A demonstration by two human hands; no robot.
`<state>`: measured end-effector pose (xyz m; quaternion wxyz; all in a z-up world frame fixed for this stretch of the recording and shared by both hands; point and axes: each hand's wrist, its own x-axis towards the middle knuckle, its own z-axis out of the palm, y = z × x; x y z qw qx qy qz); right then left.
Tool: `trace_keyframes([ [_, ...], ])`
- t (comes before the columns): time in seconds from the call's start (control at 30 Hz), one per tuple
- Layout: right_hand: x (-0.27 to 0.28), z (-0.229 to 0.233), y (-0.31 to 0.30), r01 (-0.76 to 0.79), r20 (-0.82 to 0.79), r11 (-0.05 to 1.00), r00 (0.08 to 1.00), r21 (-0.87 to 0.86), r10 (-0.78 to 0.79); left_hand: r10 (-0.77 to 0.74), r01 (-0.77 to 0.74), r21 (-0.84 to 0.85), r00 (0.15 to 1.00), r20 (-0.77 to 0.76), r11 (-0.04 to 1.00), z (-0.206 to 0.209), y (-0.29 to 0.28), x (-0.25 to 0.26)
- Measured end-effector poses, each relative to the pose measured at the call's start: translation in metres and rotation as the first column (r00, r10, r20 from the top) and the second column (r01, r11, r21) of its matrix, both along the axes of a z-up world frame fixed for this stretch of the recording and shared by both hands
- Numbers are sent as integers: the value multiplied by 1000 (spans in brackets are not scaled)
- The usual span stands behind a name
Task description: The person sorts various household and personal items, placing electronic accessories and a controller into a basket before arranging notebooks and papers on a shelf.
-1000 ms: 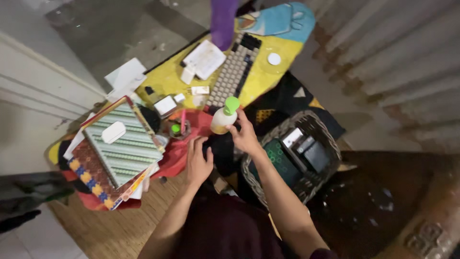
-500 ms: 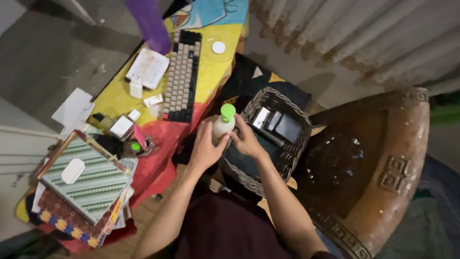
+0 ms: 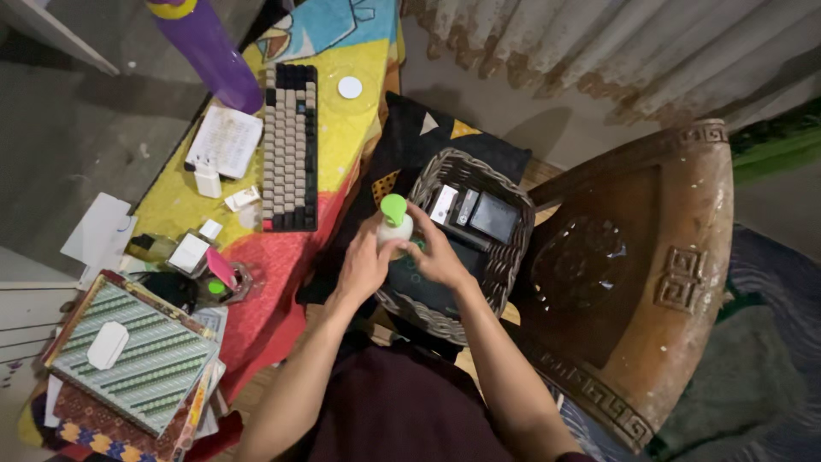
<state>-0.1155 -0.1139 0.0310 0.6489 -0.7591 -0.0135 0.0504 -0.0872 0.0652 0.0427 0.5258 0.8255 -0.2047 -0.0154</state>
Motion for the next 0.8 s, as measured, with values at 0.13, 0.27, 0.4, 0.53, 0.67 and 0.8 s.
trace_keyframes([
  [0.13,6,-11,1,-22,81,1000,996,22,20,20,-21,12,999,43,1000,-8,-1,8],
  [0.27,21,-20,3,-21,66,999,998,28,19,89,-85,60,994,-60,995,-3,-2,25],
  [0.4,41,-25,14,-7,20,983,1000,184,4,130,-113,130,983,-129,985,-3,5,48],
  [0.53,71,-17,24,2,12,999,1000,53,-2,129,-128,70,991,-20,989,-15,14,82],
  [0.67,113,-20,33,21,-17,988,1000,156,-18,135,-133,38,989,-64,990,-23,16,130],
  [0.8,152,-29,37,42,81,989,995,144,-54,136,-137,-6,986,-92,991,-26,17,175],
])
